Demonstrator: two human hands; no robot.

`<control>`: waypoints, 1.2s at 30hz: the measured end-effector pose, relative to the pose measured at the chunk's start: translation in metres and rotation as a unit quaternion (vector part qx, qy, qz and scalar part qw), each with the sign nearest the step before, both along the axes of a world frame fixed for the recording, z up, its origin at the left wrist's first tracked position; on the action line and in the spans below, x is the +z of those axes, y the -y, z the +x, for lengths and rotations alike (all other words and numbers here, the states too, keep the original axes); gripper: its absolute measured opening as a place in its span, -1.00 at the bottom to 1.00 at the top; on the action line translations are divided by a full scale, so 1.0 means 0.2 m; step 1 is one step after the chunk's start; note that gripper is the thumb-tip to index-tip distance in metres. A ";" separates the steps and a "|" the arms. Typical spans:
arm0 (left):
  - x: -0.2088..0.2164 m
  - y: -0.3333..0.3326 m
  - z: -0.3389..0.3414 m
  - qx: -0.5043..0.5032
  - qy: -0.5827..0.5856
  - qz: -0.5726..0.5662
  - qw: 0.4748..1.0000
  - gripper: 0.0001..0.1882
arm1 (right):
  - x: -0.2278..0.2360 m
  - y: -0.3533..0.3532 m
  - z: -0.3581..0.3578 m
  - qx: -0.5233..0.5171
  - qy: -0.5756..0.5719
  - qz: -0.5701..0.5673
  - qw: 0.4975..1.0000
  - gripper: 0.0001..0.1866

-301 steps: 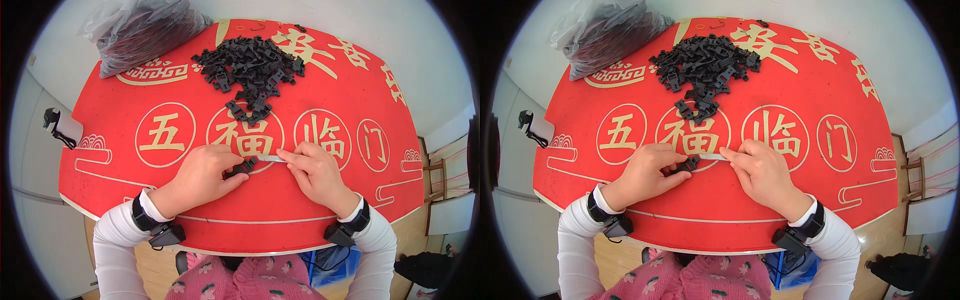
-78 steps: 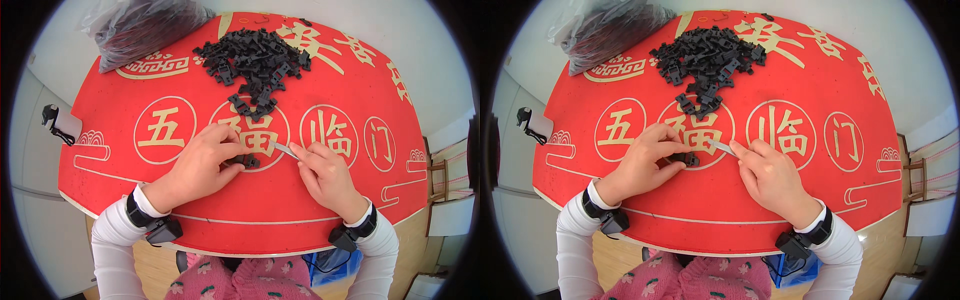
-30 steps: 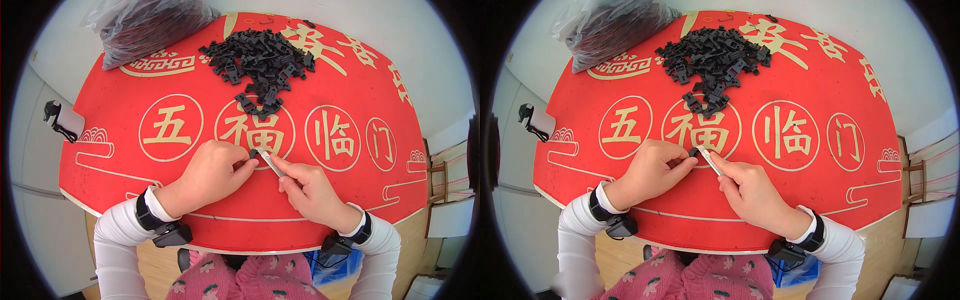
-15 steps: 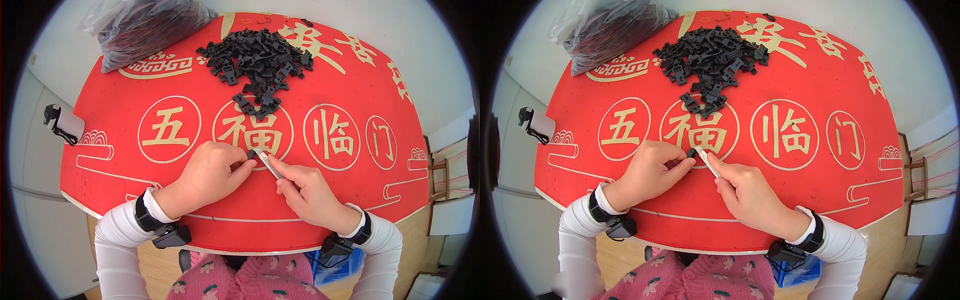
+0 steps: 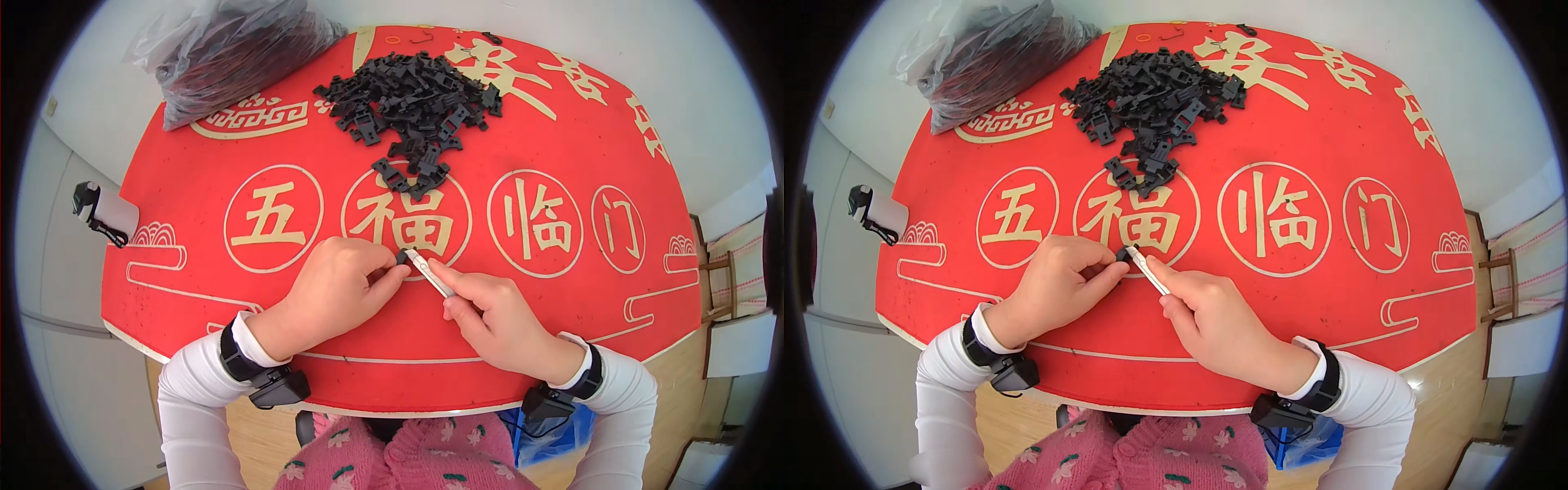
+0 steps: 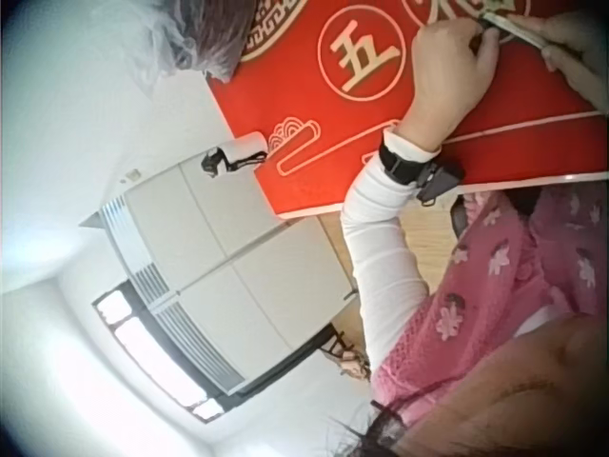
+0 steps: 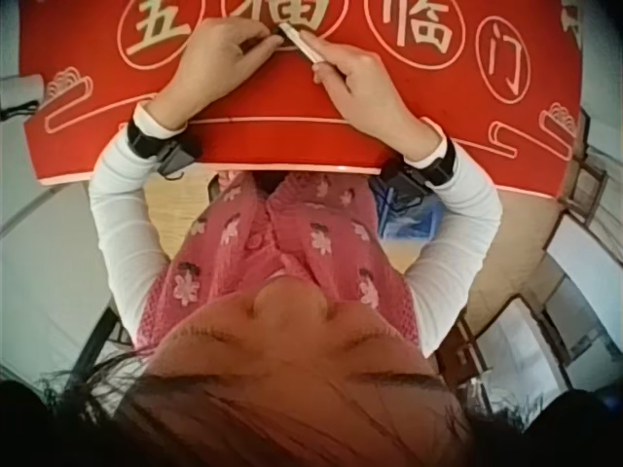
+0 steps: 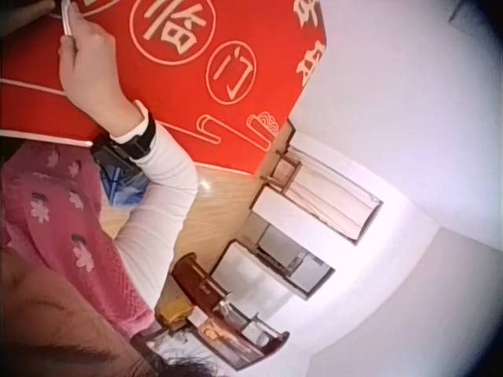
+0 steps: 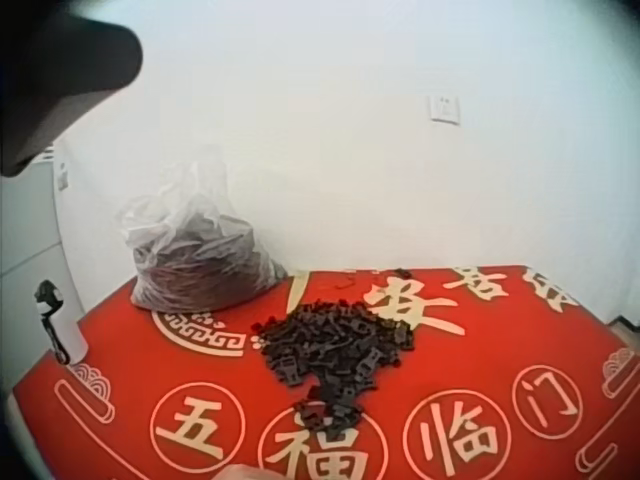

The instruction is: Assembling small black plastic parts using a thin metal tool at a workbench.

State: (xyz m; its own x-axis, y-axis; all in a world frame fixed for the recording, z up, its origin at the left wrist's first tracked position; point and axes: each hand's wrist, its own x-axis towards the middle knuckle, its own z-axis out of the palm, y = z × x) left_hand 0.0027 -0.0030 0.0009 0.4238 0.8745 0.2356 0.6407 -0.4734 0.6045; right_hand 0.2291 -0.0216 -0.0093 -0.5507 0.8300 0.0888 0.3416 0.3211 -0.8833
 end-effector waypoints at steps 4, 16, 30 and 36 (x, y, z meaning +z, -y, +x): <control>0.02 0.00 -0.01 -0.007 -0.015 0.012 1.000 -0.91 | 0.01 -0.01 0.02 -0.028 -0.048 -0.068 0.996 -0.46; 0.05 -0.02 -0.01 -0.013 -0.040 0.023 0.999 -0.91 | -0.02 -0.01 0.07 -0.012 0.017 0.120 0.993 -0.45; 0.07 0.02 0.02 -0.001 -0.086 0.048 0.995 -0.88 | 0.01 0.02 0.09 0.030 0.087 0.123 0.988 -0.45; 0.07 0.03 0.03 -0.004 -0.096 0.061 0.994 -0.88 | 0.01 0.02 0.08 0.035 0.093 0.133 0.986 -0.45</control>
State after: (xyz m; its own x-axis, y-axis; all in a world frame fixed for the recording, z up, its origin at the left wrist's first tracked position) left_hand 0.0081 -0.0089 0.0158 0.4772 0.8415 0.2534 0.7350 -0.5402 0.4098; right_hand 0.2460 -0.0246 -0.0077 -0.6337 0.7500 0.1898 0.4579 0.5613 -0.6893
